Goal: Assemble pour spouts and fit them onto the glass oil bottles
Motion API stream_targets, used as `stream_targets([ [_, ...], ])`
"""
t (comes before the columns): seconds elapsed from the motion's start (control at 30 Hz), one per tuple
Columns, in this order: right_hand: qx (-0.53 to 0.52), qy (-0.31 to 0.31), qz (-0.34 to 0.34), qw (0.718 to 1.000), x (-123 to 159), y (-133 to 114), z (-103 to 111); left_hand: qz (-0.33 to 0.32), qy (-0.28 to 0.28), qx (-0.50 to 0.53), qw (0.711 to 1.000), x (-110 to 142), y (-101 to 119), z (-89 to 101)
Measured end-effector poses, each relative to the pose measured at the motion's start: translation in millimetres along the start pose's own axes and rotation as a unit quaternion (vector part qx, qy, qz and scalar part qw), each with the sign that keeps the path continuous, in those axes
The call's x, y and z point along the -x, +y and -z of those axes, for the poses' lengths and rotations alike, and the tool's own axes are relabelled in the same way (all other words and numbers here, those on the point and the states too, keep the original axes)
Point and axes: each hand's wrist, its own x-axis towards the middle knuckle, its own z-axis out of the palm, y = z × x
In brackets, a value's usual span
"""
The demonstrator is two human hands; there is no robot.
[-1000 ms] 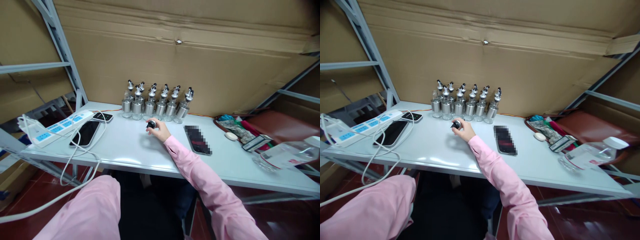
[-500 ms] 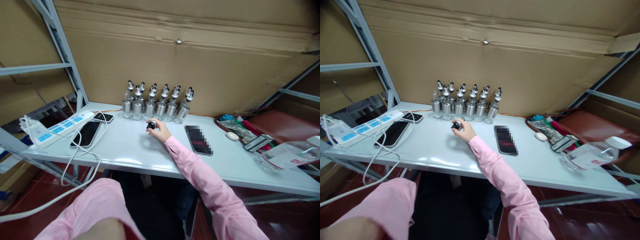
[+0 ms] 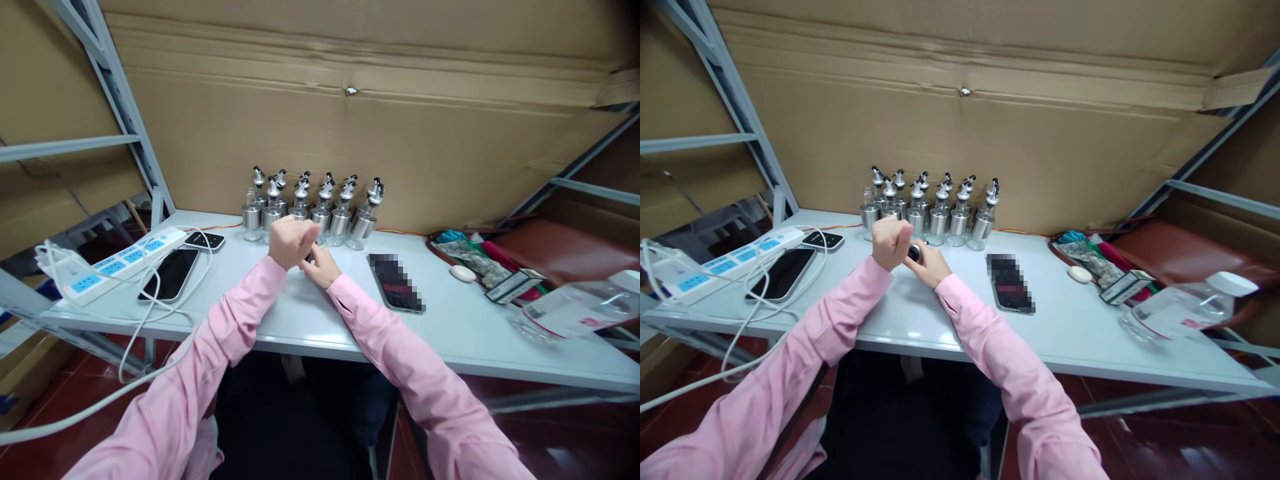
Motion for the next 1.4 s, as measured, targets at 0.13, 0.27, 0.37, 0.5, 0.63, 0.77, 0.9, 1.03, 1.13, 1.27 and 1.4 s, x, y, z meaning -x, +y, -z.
stream_targets([
  [0.13, 0.04, 0.006, -0.002, 0.999, 1, -1, 1, 0.074, -0.057, -0.035, 0.995, 32, -40, -17.9],
  [0.27, 0.072, 0.032, 0.009, 0.997, 0, -1, 2, 0.119, -0.091, -0.042, 0.988, 51, -49, -17.1],
  [0.37, 0.09, 0.028, 0.016, 0.995, 0, -1, 3, 0.132, -0.125, -0.028, 0.983, 54, -47, -21.5],
  [0.5, 0.074, 0.016, 0.017, 0.997, 1, 0, 4, 0.144, -0.14, 0.001, 0.98, 57, -46, -24.3],
  [0.63, 0.069, 0.026, 0.012, 0.997, 1, 0, 5, 0.179, -0.184, 0.037, 0.966, 62, -44, -16.6],
  [0.77, 0.068, 0.027, 0.014, 0.997, 0, 3, 7, 0.192, -0.29, 0.097, 0.932, 64, -41, -11.7],
  [0.9, 0.086, 0.047, 0.022, 0.995, -1, 7, 8, 0.21, -0.338, 0.117, 0.91, 63, -38, -13.8],
  [1.03, 0.054, 0.052, 0.014, 0.997, -1, 8, 7, 0.22, -0.344, 0.097, 0.908, 63, -38, -15.5],
  [1.13, -0.019, 0.049, 0.003, 0.999, -1, 9, 6, 0.226, -0.344, 0.078, 0.908, 63, -39, -15.6],
  [1.27, -0.079, 0.067, -0.001, 0.995, -1, 11, 5, 0.242, -0.359, 0.068, 0.899, 63, -39, -15.9],
  [1.4, -0.101, 0.05, -0.025, 0.993, -2, 14, 6, 0.248, -0.35, 0.089, 0.899, 64, -37, -18.1],
])
